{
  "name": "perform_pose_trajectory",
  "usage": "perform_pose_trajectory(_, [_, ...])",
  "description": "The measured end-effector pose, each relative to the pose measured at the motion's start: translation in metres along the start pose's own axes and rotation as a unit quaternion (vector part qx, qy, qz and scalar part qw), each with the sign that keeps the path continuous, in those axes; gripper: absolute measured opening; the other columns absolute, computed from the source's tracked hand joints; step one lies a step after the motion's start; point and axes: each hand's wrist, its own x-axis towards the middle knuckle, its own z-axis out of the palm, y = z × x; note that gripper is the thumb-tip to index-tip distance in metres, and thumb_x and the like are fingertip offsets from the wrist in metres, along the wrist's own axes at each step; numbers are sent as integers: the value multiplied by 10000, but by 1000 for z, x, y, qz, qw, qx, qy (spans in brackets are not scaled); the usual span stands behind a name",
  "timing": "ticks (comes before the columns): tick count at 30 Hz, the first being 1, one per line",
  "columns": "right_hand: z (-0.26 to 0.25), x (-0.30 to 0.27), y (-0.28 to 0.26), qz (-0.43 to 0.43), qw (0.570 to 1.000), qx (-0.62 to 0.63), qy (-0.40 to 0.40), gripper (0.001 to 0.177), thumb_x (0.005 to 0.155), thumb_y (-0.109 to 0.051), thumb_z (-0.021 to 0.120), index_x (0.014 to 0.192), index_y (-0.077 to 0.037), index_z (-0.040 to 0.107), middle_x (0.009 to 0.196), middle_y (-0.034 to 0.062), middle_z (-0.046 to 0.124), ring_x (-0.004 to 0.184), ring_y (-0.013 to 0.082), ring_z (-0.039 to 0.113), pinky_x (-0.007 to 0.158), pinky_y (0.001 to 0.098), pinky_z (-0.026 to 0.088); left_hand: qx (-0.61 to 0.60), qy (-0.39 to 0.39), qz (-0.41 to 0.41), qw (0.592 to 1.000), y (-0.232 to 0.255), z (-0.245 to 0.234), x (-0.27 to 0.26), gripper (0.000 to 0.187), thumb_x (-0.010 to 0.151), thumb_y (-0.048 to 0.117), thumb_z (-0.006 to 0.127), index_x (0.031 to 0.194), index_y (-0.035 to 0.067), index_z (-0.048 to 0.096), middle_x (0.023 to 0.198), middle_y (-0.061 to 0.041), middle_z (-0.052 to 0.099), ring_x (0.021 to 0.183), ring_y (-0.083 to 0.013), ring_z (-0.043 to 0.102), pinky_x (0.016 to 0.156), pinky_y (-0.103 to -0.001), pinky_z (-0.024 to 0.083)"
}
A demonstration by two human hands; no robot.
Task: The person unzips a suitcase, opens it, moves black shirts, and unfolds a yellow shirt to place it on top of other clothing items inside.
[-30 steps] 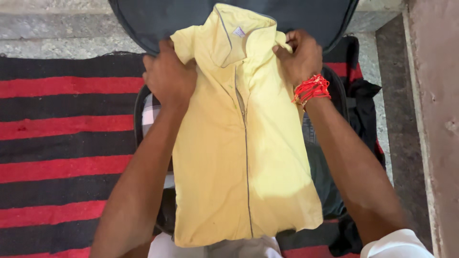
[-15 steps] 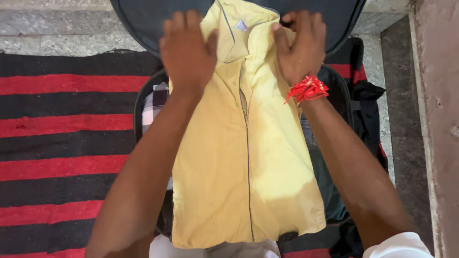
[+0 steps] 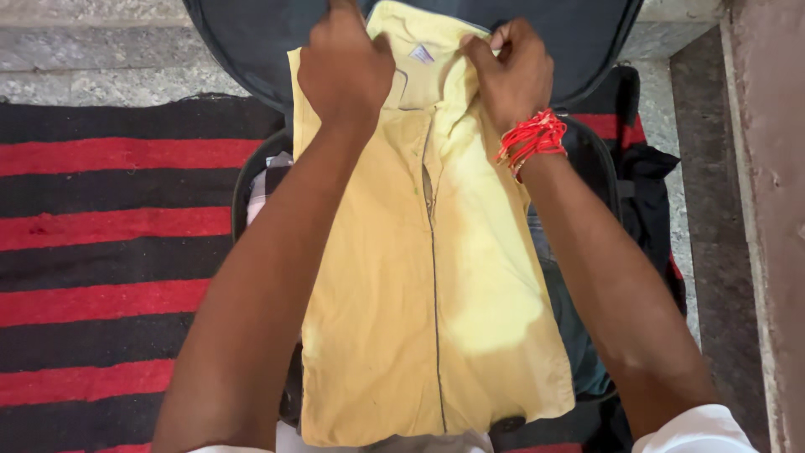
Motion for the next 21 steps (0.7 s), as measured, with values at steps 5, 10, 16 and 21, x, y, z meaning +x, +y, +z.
perform_pose_trajectory(5, [13,8,24,60,988,139,-3,141,822,-90,617,942,-36,667,778,48,715,671,129,666,603,303,563,-200,-105,-146,963,-19,5,10,236,801,116,808,983,54,671,816,-82,738,721,-275,699,637,-432,559])
perform_pose_trajectory(10, [2,21,30,228,909,336,-89,269,811,-15,550,1038,-38,691,764,19,664,537,124,482,477,313,359,-463,-277,-339,771,-34,-13,19,213,847,111,811,993,73,661,818,16,690,690,-128,626,677,-357,570])
perform_pose_trajectory(16, [-8,15,14,267,903,314,-119,132,1010,-219,625,908,-135,627,736,-33,628,578,76,556,509,258,381,-467,-288,-375,747,-29,-22,19,178,943,208,625,1078,112,690,910,5,720,820,-148,666,729,-350,532])
perform_pose_trajectory(21, [-3,18,31,265,899,325,-129,244,1083,-287,532,932,-120,627,792,-10,638,616,93,552,521,272,420,-551,-275,-392,683,-44,-5,17,246,992,144,494,1154,74,666,990,-48,704,852,-178,677,766,-387,576])
